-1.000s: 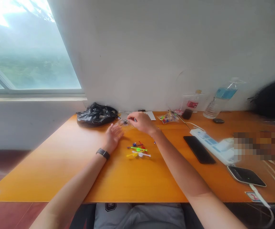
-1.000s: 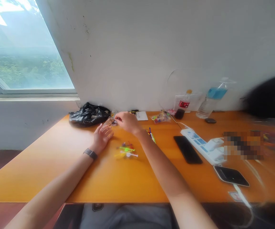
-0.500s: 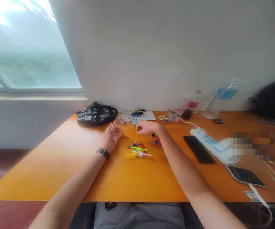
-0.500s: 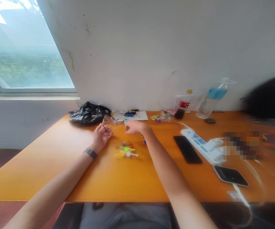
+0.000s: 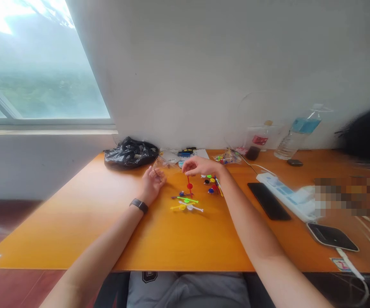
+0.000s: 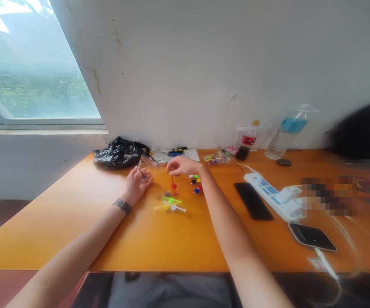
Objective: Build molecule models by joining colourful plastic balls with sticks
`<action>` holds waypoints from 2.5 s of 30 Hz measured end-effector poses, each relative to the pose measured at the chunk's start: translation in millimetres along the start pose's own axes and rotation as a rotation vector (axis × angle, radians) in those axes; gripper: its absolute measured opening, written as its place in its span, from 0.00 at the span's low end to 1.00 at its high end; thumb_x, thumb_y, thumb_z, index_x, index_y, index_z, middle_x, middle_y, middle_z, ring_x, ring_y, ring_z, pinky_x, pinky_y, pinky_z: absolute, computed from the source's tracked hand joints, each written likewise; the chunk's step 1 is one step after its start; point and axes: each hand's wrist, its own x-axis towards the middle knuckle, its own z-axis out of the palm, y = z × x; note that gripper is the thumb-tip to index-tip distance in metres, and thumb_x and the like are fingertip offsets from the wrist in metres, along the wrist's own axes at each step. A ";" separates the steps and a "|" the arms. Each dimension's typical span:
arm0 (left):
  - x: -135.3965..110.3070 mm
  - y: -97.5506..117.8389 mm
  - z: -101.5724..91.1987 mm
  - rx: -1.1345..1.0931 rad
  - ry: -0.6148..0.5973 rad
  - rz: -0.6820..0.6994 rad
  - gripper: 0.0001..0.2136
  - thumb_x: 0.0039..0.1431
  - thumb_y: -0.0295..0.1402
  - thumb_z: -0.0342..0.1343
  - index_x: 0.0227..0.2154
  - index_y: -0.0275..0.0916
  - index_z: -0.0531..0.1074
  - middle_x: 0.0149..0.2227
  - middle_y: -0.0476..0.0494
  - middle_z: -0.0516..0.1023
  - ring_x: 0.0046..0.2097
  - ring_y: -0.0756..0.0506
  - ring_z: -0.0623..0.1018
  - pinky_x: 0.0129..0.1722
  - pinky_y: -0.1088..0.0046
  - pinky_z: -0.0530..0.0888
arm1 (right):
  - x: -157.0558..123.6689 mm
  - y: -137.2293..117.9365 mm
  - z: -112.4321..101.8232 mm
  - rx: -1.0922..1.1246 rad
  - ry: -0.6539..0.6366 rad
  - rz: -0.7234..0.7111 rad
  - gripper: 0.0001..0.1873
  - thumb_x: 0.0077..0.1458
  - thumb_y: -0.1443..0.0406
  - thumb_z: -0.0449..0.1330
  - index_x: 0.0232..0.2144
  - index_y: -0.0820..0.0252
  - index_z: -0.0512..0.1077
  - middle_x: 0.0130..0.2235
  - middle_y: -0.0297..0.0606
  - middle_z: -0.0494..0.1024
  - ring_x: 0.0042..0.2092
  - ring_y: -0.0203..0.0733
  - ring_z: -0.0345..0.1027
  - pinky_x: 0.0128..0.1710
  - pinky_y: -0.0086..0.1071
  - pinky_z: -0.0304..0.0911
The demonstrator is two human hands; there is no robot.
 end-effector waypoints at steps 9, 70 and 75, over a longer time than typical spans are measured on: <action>0.7 -1.1 -0.5 -0.013 0.003 -0.001 0.14 0.68 0.43 0.54 0.34 0.36 0.74 0.30 0.43 0.77 0.31 0.47 0.78 0.37 0.68 0.80 | -8.7 -67.8 24.6 -0.056 0.551 -0.415 0.06 0.60 0.63 0.64 0.37 0.60 0.76 0.35 0.35 0.79 0.36 0.38 0.72 0.38 0.31 0.66; -2.0 -0.9 3.5 0.010 -0.023 -0.024 0.12 0.65 0.41 0.59 0.33 0.37 0.72 0.28 0.45 0.77 0.30 0.46 0.78 0.35 0.67 0.78 | -0.6 -68.9 32.5 -0.315 0.854 -0.520 0.06 0.64 0.67 0.55 0.36 0.56 0.72 0.40 0.41 0.76 0.41 0.44 0.71 0.45 0.37 0.67; -1.9 -0.6 3.4 0.015 -0.027 -0.021 0.12 0.64 0.41 0.58 0.34 0.36 0.72 0.29 0.45 0.76 0.29 0.47 0.78 0.36 0.67 0.78 | -16.2 -89.0 33.5 -0.338 0.802 -0.504 0.06 0.61 0.69 0.56 0.35 0.57 0.73 0.39 0.39 0.77 0.39 0.43 0.70 0.42 0.36 0.66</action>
